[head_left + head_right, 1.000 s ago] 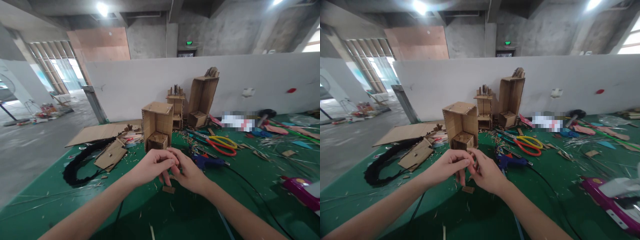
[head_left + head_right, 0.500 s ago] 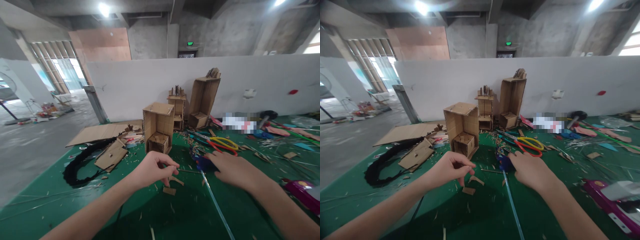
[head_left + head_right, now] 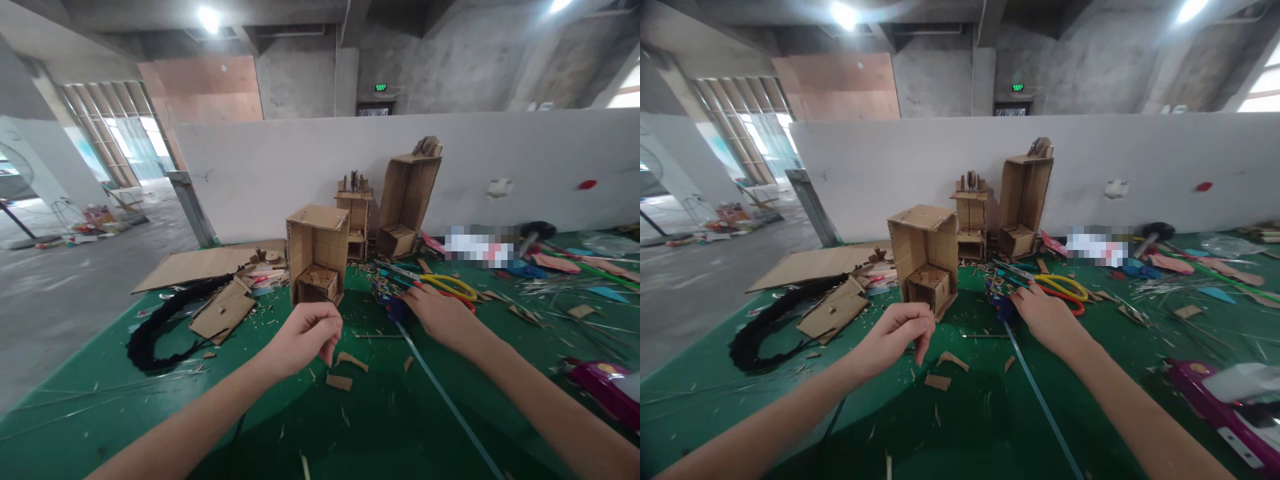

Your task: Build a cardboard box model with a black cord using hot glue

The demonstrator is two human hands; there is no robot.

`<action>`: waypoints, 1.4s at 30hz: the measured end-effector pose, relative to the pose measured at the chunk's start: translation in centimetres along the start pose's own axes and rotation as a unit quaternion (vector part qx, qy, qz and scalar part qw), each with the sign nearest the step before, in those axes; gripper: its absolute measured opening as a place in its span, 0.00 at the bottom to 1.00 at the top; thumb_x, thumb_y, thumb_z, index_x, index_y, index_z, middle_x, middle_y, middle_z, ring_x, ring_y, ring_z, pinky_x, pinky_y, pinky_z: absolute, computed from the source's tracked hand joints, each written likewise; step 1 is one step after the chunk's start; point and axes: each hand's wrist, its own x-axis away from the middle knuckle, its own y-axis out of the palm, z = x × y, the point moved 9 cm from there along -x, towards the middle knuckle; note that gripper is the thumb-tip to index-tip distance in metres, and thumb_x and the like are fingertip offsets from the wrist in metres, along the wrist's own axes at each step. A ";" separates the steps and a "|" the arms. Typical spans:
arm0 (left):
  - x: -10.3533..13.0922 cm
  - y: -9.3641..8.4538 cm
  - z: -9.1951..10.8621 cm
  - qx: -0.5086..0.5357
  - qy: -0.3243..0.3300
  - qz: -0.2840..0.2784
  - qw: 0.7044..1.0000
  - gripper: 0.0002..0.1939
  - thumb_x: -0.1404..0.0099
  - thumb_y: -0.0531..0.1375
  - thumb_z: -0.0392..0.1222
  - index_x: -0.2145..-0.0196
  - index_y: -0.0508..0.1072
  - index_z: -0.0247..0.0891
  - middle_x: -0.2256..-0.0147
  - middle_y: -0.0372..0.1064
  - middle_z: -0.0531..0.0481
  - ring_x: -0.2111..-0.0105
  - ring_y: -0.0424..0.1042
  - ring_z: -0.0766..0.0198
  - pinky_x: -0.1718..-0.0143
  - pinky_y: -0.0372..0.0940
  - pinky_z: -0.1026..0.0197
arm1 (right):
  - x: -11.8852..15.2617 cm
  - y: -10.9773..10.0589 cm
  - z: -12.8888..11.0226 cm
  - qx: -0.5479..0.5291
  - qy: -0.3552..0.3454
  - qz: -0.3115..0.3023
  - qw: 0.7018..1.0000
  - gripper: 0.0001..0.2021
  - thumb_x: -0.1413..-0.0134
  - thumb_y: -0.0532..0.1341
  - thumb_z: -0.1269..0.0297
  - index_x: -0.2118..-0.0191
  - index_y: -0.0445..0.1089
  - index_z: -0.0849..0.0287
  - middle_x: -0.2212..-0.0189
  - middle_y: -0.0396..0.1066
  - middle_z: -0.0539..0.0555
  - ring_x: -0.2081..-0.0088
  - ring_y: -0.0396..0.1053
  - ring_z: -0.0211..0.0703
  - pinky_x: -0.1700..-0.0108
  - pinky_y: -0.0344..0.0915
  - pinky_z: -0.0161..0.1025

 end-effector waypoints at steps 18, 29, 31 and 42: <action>3.1 3.5 3.2 -0.195 -0.060 -0.222 0.953 0.12 0.35 0.51 0.48 0.65 0.68 0.38 0.72 0.69 0.52 0.79 0.69 0.70 0.80 0.59 0.70 | -1.6 -8.1 -7.5 -0.372 -0.108 -0.027 0.921 0.29 0.47 0.54 0.70 0.39 0.52 0.51 0.51 0.63 0.56 0.57 0.66 0.42 0.59 0.63 0.36; 4.3 2.2 7.6 -0.105 0.037 -0.173 0.979 0.09 0.38 0.57 0.45 0.62 0.71 0.40 0.68 0.73 0.50 0.75 0.71 0.67 0.75 0.65 0.66 | -1.8 -7.3 -10.5 -0.480 -0.109 0.020 0.870 0.10 0.47 0.54 0.70 0.78 0.64 0.59 0.78 0.64 0.48 0.73 0.61 0.36 0.70 0.55 0.34; 4.3 0.2 8.3 0.008 0.056 -0.143 0.988 0.10 0.37 0.56 0.48 0.61 0.70 0.42 0.67 0.73 0.50 0.77 0.71 0.67 0.76 0.66 0.65 | -2.2 -6.5 -7.7 -0.525 -0.028 0.060 0.849 0.14 0.42 0.51 0.65 0.77 0.64 0.59 0.79 0.63 0.48 0.76 0.60 0.35 0.73 0.55 0.34; 4.3 8.1 0.8 -0.070 -0.094 -0.315 0.942 0.33 0.47 0.63 0.52 0.45 0.63 0.43 0.60 0.70 0.49 0.78 0.64 0.70 0.82 0.57 0.68 | -1.2 -14.3 -1.7 -0.783 0.111 0.251 0.557 0.08 0.48 0.60 0.59 0.72 0.66 0.57 0.90 0.50 0.40 0.88 0.49 0.29 0.85 0.46 0.31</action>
